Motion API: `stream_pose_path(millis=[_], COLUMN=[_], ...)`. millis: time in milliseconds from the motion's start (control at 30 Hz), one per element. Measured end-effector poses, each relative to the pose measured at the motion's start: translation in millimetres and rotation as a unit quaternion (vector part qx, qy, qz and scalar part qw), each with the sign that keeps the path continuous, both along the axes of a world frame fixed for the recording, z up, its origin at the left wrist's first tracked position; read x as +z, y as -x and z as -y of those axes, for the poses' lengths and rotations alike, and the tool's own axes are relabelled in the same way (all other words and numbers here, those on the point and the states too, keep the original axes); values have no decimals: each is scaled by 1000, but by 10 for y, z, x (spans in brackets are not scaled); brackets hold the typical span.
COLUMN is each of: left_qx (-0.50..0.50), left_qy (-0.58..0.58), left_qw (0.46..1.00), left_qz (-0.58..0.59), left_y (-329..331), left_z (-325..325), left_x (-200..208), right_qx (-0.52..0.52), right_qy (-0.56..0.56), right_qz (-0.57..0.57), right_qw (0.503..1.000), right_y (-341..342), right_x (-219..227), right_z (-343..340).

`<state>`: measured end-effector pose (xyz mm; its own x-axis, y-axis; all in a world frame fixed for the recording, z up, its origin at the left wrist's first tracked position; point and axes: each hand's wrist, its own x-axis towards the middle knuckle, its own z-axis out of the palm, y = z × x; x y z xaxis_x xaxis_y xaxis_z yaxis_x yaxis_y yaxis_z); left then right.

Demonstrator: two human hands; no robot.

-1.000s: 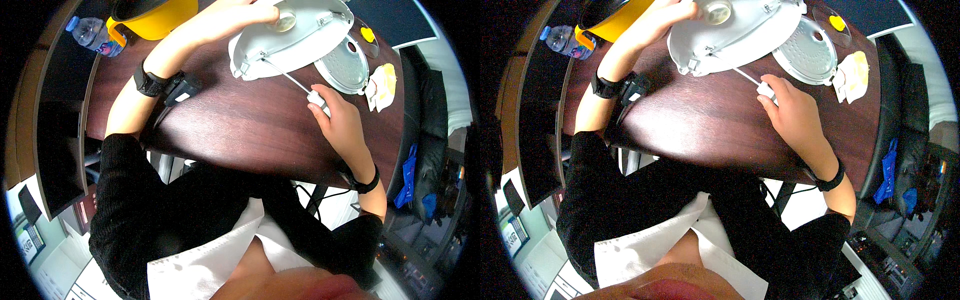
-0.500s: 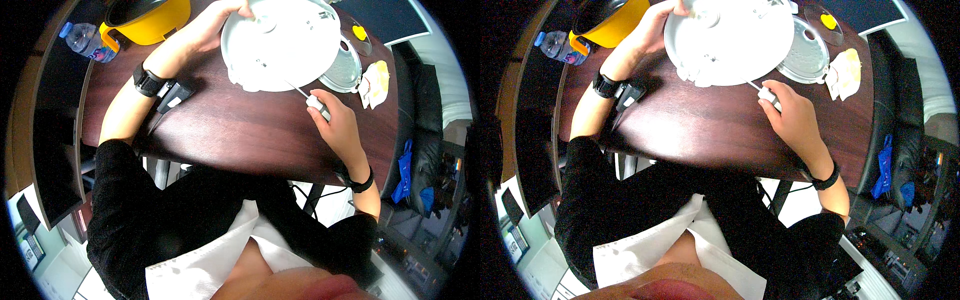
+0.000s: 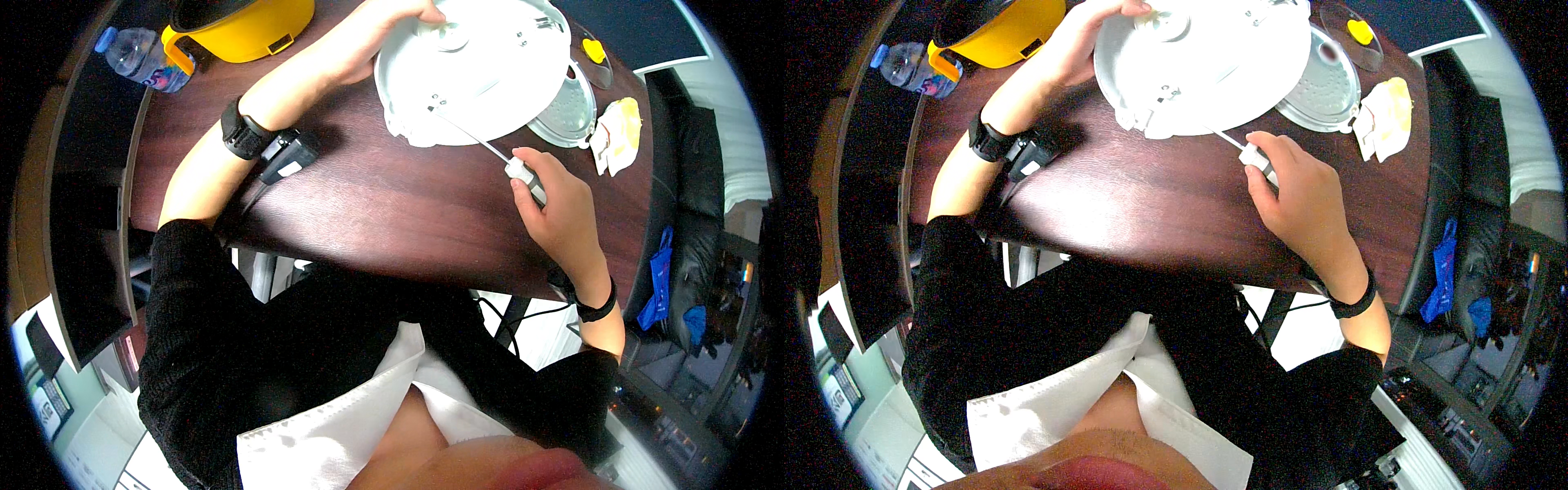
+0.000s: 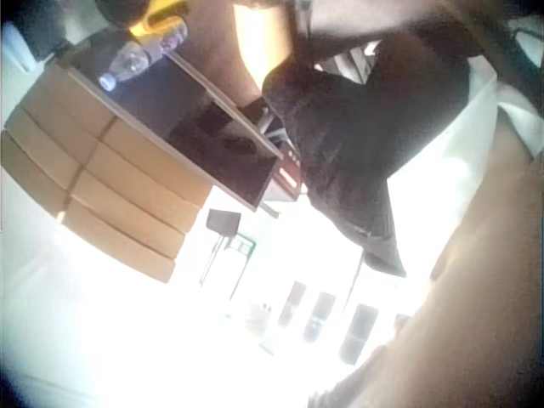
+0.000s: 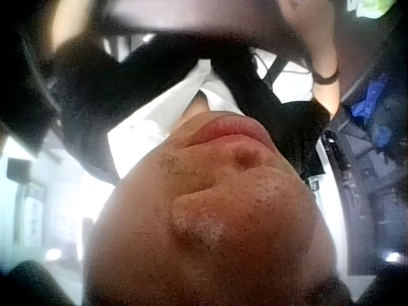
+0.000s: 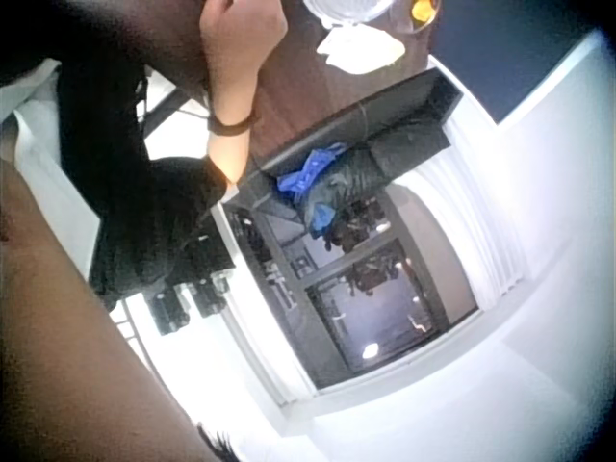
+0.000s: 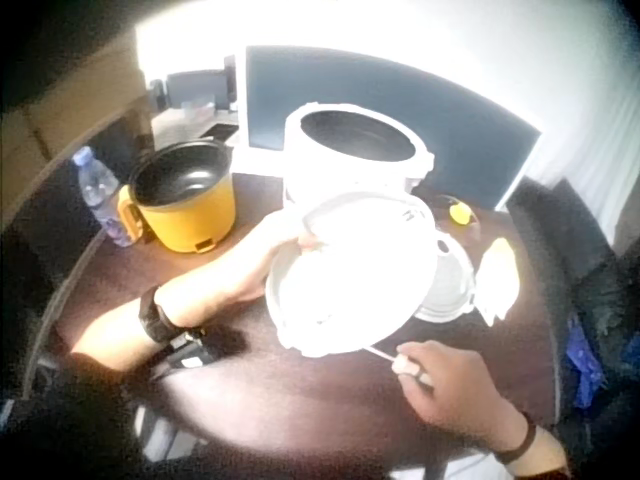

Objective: The person assembles a white plastic appliance lid by inserting small metal pins and tightening them with a screwdriver. They handle the lid, a perforated insert, and a yellow cap, then use a screwdriver to secure the pins into the lid.

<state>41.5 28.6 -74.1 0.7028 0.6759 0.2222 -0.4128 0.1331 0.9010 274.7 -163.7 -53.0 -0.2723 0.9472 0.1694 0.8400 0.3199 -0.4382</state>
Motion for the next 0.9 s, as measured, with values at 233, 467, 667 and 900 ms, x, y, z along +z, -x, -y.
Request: stream_pose_path(millis=[233,467,667,900], left_qx=[52,59,58,57], left_qy=[-51,-77,-75,-81], left_qw=[997,995,995,994], left_qz=[-36,-40,-37,-37], left_y=[17,16,8,-3], left_z=[77,58,106,117], left_x=[87,59,128,133], right_qx=[2,-10,-4,-7], right_qy=[-41,-28,-51,-45], right_qz=[5,16,18,20], right_qw=[999,999,999,999], right_y=[19,42,41,46], right_x=[-1,24,-7,11], right_z=[-29,-11,1,8])
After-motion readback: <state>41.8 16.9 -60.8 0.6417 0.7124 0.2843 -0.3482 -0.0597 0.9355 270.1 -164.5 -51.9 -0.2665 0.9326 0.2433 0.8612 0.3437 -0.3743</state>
